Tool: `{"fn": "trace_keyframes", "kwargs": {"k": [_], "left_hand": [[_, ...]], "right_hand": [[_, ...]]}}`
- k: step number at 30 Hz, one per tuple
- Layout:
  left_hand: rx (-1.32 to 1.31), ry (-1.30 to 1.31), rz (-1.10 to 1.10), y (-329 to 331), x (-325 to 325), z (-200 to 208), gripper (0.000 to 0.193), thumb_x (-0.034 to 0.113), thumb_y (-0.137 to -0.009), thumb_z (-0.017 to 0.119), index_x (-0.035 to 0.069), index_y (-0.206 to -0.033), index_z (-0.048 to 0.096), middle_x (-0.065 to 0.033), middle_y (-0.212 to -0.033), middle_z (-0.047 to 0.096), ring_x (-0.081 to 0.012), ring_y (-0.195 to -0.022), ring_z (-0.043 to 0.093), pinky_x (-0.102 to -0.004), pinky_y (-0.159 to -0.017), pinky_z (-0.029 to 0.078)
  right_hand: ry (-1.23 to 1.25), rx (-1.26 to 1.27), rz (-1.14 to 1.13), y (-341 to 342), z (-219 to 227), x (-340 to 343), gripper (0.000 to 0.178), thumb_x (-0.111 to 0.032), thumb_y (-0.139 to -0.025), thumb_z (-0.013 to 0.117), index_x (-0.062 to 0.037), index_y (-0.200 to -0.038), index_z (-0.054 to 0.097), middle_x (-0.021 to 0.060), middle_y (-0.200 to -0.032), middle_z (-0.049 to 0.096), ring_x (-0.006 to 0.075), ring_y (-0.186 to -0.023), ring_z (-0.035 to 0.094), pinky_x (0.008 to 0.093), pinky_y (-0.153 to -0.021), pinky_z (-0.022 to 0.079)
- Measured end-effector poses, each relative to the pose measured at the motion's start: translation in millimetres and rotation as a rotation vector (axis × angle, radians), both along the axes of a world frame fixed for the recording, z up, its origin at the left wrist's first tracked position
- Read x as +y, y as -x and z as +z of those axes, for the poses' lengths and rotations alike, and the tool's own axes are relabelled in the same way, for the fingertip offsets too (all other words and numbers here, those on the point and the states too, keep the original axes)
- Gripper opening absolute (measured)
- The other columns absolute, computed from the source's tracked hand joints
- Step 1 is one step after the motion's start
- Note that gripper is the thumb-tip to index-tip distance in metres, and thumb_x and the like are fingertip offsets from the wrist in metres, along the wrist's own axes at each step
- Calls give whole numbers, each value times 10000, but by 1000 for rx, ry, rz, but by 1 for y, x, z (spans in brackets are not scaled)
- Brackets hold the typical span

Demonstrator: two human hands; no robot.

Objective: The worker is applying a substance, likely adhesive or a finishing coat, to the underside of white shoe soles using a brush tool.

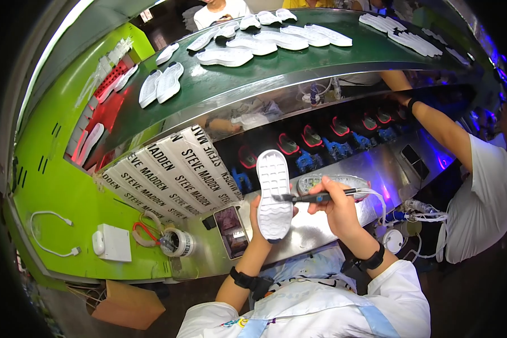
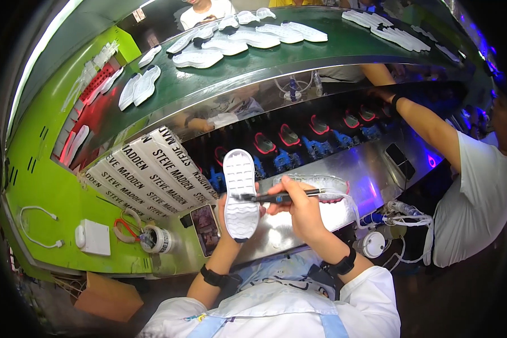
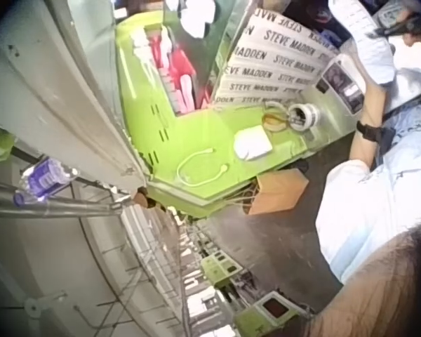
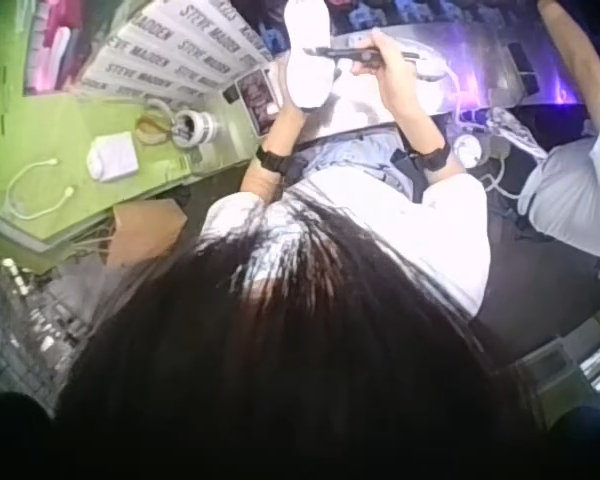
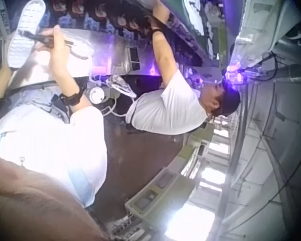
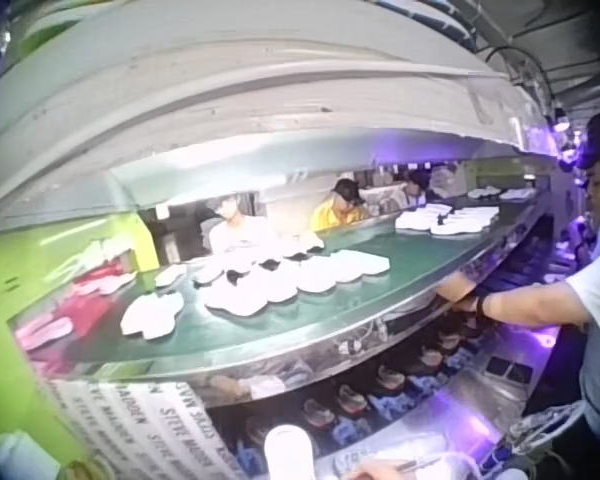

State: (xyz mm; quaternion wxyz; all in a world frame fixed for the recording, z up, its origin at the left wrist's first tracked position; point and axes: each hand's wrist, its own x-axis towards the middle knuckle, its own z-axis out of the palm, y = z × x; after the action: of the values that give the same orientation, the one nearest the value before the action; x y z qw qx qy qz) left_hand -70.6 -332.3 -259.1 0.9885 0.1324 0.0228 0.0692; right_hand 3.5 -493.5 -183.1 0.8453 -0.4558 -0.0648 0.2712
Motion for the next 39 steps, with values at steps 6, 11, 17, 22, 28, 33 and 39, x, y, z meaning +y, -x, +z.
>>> {"fn": "trace_keyframes", "kwargs": {"k": [6,11,17,22,28,33,39], "left_hand": [[49,85,-50,-2,-27,12,599,445,-858,435,31,-1291,424,-174,-1196,526,-317,-967,549,-451,-825,493],[-5,-47,-47,2,8,46,576,356,-864,427,8,-1321,381,-231,-1190,512,-353,-908,556,-476,-763,510],[-449,321,-33,2,155,204,426,161,-952,356,-39,-1328,332,-219,-1293,438,-329,-1101,503,-403,-921,464],[-15,-717,797,-51,241,239,335,34,-894,447,-93,-1202,402,-259,-1171,517,-321,-1042,565,-367,-813,524],[1440,-2081,632,-93,363,261,687,458,-790,605,-40,-1247,480,-189,-1246,527,-343,-1224,411,-428,-981,302],[669,-1338,688,-86,327,250,311,202,-789,614,-37,-987,593,-179,-1018,592,-299,-977,582,-402,-737,528],[271,-1075,657,13,136,219,379,156,-828,526,-61,-1137,504,-109,-900,628,-165,-736,616,-282,-657,510]], "right_hand": [[498,-1590,-419,-1,-11,10,171,-95,-676,696,-48,-835,654,112,-843,643,230,-600,541,296,-504,448],[174,-1463,53,50,2,-16,124,-31,-671,671,-56,-793,673,104,-884,663,178,-578,572,275,-503,475],[-111,-1001,-276,26,51,-34,464,-324,-953,420,38,-739,618,229,-831,632,212,-551,609,282,-503,495],[-76,-792,-164,13,23,-24,313,-190,-915,468,57,-797,619,215,-897,619,213,-607,626,289,-543,519],[53,-726,-177,17,19,-37,190,93,-742,569,17,-916,569,182,-1090,544,182,-781,597,276,-656,514],[-21,-332,-119,17,13,-37,227,94,-708,608,17,-919,576,188,-1034,597,179,-727,601,270,-608,501],[-118,-288,-102,7,13,-38,273,28,-711,587,-1,-981,552,195,-1034,609,196,-676,574,300,-606,479]]}}
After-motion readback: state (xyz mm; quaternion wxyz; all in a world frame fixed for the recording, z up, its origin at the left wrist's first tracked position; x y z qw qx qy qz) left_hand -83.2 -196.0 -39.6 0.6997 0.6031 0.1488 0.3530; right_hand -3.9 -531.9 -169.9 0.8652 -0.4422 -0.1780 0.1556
